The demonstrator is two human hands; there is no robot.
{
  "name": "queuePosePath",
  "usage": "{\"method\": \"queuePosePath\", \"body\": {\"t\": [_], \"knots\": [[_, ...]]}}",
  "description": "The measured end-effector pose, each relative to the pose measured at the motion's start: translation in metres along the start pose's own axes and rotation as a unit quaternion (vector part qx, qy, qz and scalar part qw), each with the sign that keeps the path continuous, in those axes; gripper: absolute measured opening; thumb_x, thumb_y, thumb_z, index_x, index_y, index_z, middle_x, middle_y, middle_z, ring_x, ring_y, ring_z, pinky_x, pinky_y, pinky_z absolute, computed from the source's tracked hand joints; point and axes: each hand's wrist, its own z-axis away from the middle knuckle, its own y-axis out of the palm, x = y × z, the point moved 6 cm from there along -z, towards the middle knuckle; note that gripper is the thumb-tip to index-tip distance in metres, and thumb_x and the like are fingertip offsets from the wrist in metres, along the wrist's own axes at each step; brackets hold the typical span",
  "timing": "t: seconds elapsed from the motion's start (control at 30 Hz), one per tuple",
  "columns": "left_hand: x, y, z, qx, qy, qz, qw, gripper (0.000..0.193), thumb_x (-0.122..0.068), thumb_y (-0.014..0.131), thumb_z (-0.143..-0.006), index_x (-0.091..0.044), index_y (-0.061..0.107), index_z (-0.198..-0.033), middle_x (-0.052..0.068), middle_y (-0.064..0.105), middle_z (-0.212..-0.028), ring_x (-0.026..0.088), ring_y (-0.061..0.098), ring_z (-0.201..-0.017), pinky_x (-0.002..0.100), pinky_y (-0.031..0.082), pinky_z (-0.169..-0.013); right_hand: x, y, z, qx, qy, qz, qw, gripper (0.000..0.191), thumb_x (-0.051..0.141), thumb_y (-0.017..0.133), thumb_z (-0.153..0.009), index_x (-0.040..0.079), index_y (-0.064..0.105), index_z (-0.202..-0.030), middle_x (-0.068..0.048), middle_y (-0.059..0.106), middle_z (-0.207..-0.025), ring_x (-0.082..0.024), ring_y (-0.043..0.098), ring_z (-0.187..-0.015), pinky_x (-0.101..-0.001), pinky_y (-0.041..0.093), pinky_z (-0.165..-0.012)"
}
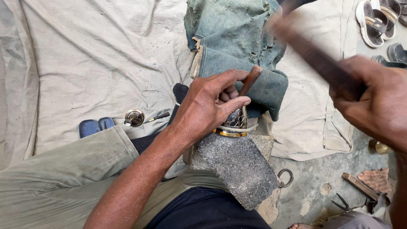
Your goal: The person sits on the ground with a small brass bell resting on a stone block on their lap. They hold a punch against the bell's surface with one hand and repeatedly strike it with a wooden mallet held in the other hand, repositioning the punch to work different spots, and occasionally rotate the bell.
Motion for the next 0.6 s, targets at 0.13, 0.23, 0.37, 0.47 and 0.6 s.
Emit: {"method": "queuePosePath", "body": {"t": [0.13, 0.23, 0.37, 0.47, 0.6], "knots": [[0.001, 0.001, -0.001, -0.003, 0.010, -0.001, 1.000, 0.047, -0.017, 0.086, -0.087, -0.013, 0.066, -0.129, -0.002, 0.065, -0.078, 0.006, 0.063, -0.068, 0.025, 0.059, -0.061, -0.016, 0.006, -0.004, 0.009, 0.020, -0.155, 0.988, 0.031, 0.007, 0.073, -0.095, 0.008, 0.062, -0.124, -0.008, 0.068, -0.075, -0.016, 0.062, -0.049, -0.0363, 0.052, -0.048], [0.003, 0.002, -0.001, -0.005, 0.016, -0.002, 1.000, 0.047, -0.016, 0.086, -0.088, -0.013, 0.066, -0.130, -0.002, 0.065, -0.079, 0.006, 0.063, -0.069, 0.025, 0.059, -0.061, -0.015, 0.012, -0.004, 0.081, 0.009, 0.007, 0.997, 0.033, 0.004, 0.076, -0.091, 0.009, 0.065, -0.121, -0.007, 0.069, -0.073, -0.018, 0.065, -0.054, -0.0340, 0.057, -0.054], [0.004, 0.003, 0.000, -0.009, 0.029, -0.011, 0.999, 0.050, -0.017, 0.085, -0.090, -0.013, 0.064, -0.134, -0.002, 0.067, -0.082, 0.007, 0.065, -0.071, 0.025, 0.059, -0.062, 0.003, -0.008, 0.001, -0.026, -0.017, -0.071, 0.997, 0.023, 0.000, 0.079, -0.090, -0.003, 0.064, -0.107, -0.017, 0.062, -0.079, -0.026, 0.065, -0.062, -0.0392, 0.059, -0.061], [0.006, 0.003, 0.000, -0.010, 0.023, -0.009, 1.000, 0.049, -0.019, 0.086, -0.090, -0.014, 0.064, -0.134, -0.002, 0.067, -0.081, 0.008, 0.065, -0.071, 0.026, 0.059, -0.063, 0.005, -0.019, 0.005, -0.104, 0.002, -0.279, 0.955, 0.035, 0.005, 0.072, -0.092, 0.004, 0.058, -0.123, -0.002, 0.065, -0.091, -0.011, 0.067, -0.082, -0.0300, 0.058, -0.070], [0.007, 0.003, -0.001, -0.010, 0.028, -0.010, 1.000, 0.051, -0.019, 0.085, -0.089, -0.014, 0.064, -0.135, -0.002, 0.068, -0.082, 0.008, 0.066, -0.071, 0.025, 0.060, -0.064, 0.003, -0.006, 0.003, 0.020, -0.041, 0.053, 0.998, 0.035, -0.002, 0.080, -0.085, 0.003, 0.067, -0.117, -0.010, 0.066, -0.075, -0.018, 0.067, -0.060, -0.0343, 0.059, -0.062]]}}
